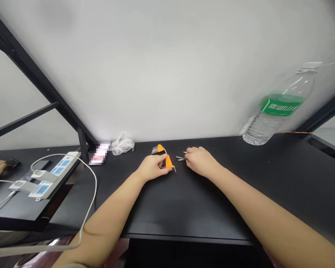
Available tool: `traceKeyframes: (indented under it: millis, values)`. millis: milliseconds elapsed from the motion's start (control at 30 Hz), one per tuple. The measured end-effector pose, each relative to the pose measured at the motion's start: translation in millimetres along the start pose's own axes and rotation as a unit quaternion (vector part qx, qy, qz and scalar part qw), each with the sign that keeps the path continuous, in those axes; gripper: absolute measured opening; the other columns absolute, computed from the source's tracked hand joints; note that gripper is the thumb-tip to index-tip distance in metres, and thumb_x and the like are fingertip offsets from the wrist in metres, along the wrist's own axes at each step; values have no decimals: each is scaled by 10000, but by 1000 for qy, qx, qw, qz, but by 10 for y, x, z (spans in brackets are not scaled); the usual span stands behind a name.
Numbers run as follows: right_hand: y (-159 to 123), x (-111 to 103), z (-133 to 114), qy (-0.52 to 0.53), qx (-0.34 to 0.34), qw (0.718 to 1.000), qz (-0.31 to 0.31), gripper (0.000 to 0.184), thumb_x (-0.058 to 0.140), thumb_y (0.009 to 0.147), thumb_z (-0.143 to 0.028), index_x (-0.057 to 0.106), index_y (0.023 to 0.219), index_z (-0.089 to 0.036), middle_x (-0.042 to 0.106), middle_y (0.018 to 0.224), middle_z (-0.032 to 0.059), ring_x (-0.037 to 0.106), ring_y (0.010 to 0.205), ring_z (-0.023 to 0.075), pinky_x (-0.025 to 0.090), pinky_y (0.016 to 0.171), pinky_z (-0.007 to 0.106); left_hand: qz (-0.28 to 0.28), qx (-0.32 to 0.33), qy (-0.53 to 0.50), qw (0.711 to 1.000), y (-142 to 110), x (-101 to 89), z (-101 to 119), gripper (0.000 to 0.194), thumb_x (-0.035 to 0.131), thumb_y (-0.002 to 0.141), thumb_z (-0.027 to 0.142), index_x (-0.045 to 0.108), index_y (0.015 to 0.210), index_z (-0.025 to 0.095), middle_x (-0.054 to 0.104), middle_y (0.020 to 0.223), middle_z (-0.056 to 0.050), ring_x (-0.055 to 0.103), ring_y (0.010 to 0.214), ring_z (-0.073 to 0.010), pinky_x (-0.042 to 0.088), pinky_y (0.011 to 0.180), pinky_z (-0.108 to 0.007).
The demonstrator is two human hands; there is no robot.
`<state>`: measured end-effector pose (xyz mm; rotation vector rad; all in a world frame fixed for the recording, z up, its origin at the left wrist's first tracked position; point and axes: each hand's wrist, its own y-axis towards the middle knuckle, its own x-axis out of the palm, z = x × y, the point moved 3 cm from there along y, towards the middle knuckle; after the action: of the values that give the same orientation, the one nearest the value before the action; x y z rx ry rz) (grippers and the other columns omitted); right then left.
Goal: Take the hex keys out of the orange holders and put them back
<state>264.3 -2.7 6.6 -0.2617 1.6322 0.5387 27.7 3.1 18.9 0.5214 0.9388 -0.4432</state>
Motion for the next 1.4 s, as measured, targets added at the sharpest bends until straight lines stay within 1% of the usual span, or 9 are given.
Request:
traceKeyframes:
  millis: [100, 167, 267, 333, 533, 800, 1033, 1233, 1400]
  values:
    - [-16, -36, -21, -2, 6, 1000, 15, 146, 553, 932, -181, 686, 872, -173, 658, 944, 116, 598, 871, 234, 361, 758, 348, -16, 10, -2, 1000, -4, 10, -3, 329, 721, 824, 473, 681, 1078, 267, 505, 635, 63, 472, 584, -122, 373, 608, -248]
    - [-41, -69, -57, 22, 1, 999, 26, 141, 532, 948, -185, 673, 941, -188, 658, 946, 90, 595, 831, 208, 368, 720, 323, -13, 9, -3, 1000, -5, 16, -22, 328, 717, 825, 471, 681, 1071, 258, 502, 634, 62, 470, 587, -122, 375, 611, -248]
    - [-84, -115, -138, 100, -48, 993, 26, 142, 512, 957, -174, 648, 945, -211, 638, 885, 38, 566, 727, 159, 370, 652, 283, -2, 4, -6, 1000, -4, 25, -56, 355, 735, 810, 456, 676, 1096, 255, 483, 624, 70, 458, 581, -115, 373, 615, -245]
    - [-106, -138, -173, 132, -74, 988, 26, 142, 515, 949, -158, 643, 926, -216, 624, 872, 24, 552, 701, 145, 374, 639, 271, 4, 3, -4, 1000, -2, 28, -69, 368, 739, 810, 450, 672, 1117, 259, 471, 622, 74, 454, 582, -113, 372, 620, -242]
    - [-136, -186, -159, 140, -77, 986, 40, 168, 505, 967, -172, 665, 955, -222, 609, 889, 32, 559, 705, 148, 400, 648, 277, 6, 3, -5, 1000, 6, 31, -82, 360, 738, 811, 457, 679, 1096, 245, 477, 612, 70, 442, 573, -110, 362, 611, -239]
    - [-138, -239, -137, 174, -84, 980, 45, 184, 499, 976, -181, 679, 957, -218, 614, 897, 40, 566, 717, 153, 424, 667, 284, 22, 6, 7, 1000, 8, 38, -112, 422, 737, 824, 479, 669, 1174, 253, 449, 608, 81, 421, 570, -104, 355, 609, -239]
    - [-139, -238, -139, 184, -96, 977, 43, 206, 494, 987, -198, 699, 962, -215, 609, 890, 46, 574, 718, 157, 432, 659, 287, 21, 7, -6, 1000, 7, 35, -87, 381, 741, 819, 468, 678, 1118, 240, 432, 595, 82, 412, 558, -101, 344, 596, -237]
    - [-153, -288, -116, 189, -93, 975, 69, 217, 500, 990, -217, 717, 993, -221, 637, 912, 65, 591, 735, 171, 462, 688, 304, 25, -1, -2, 1000, 7, 33, -95, 350, 741, 814, 472, 676, 1064, 236, 416, 592, 84, 379, 553, -100, 329, 588, -235]
    - [-157, -277, -111, 186, -98, 975, 68, 223, 497, 1000, -223, 720, 999, -223, 639, 926, 61, 601, 743, 166, 473, 696, 303, 14, 14, -5, 1000, 0, 16, -75, 331, 742, 810, 451, 669, 1050, 235, 407, 602, 83, 376, 558, -99, 323, 585, -236]
